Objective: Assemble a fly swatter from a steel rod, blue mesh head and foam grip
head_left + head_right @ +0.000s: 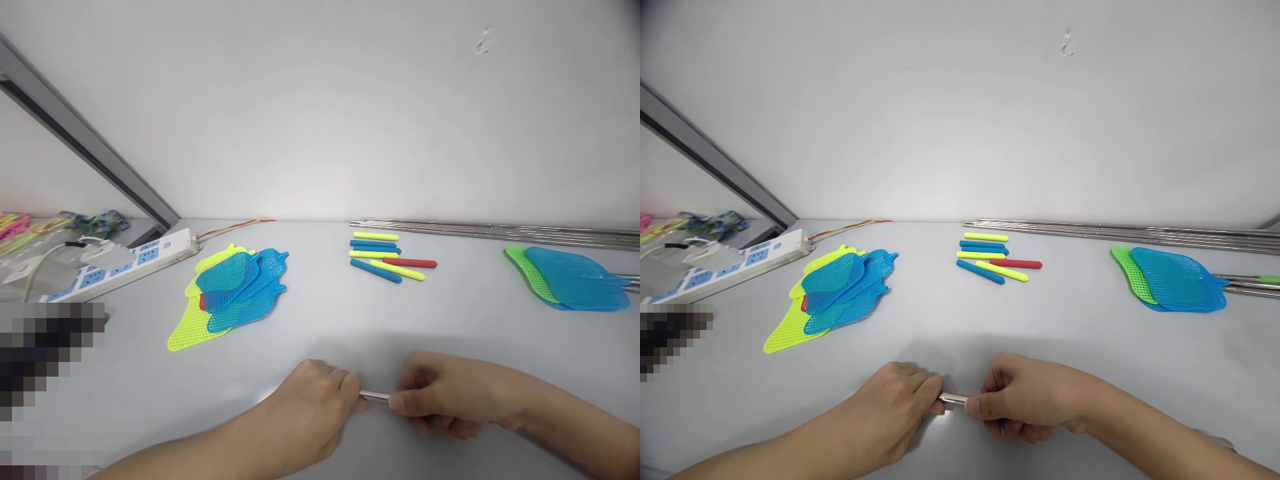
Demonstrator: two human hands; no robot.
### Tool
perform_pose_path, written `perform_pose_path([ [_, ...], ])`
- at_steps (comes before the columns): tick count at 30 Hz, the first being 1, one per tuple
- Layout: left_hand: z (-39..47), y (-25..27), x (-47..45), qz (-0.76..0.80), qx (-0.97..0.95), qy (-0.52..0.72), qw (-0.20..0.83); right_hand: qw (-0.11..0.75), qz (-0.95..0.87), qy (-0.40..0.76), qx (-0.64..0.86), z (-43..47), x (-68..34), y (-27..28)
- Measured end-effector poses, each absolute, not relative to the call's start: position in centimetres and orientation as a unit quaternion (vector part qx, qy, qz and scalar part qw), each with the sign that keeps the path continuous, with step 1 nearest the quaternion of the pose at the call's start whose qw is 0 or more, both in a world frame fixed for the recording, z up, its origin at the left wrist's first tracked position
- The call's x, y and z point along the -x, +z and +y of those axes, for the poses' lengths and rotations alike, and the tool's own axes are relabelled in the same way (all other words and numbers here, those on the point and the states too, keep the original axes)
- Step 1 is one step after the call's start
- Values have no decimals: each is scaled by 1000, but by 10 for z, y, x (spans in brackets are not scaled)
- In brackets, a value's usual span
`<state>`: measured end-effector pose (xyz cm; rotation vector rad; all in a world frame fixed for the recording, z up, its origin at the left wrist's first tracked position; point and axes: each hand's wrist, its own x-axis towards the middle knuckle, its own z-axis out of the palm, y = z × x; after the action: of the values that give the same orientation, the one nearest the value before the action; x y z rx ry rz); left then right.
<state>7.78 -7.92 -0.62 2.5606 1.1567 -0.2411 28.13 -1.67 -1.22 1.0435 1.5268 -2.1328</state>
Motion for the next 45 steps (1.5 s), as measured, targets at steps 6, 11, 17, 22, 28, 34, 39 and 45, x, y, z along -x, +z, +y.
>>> perform_pose_path([
  [6, -79, -9, -77, 407, -898, -74, 149, 147, 539, -742, -372, -18, -280, -14],
  [11, -70, -3, -70, 418, -895, -23, 157, 125, 510, -760, -383, -16, -277, -9],
  [17, -64, 13, -62, 413, -887, 3, 207, 123, 481, -788, -364, -12, -277, -4],
  [22, -62, 14, -57, 442, -865, 19, 236, 124, 493, -776, -375, -12, -280, -7],
  [28, -61, 13, -56, 420, -884, 2, 204, 126, 484, -786, -363, -11, -282, -10],
  [34, -66, 6, -65, 408, -896, -21, 171, 135, 510, -767, -364, -11, -283, -13],
  [39, -67, -2, -67, 411, -893, 0, 184, 150, 519, -751, -379, -11, -283, -12],
  [45, -66, -3, -64, 418, -888, 8, 193, 139, 526, -746, -385, -10, -282, -11],
])
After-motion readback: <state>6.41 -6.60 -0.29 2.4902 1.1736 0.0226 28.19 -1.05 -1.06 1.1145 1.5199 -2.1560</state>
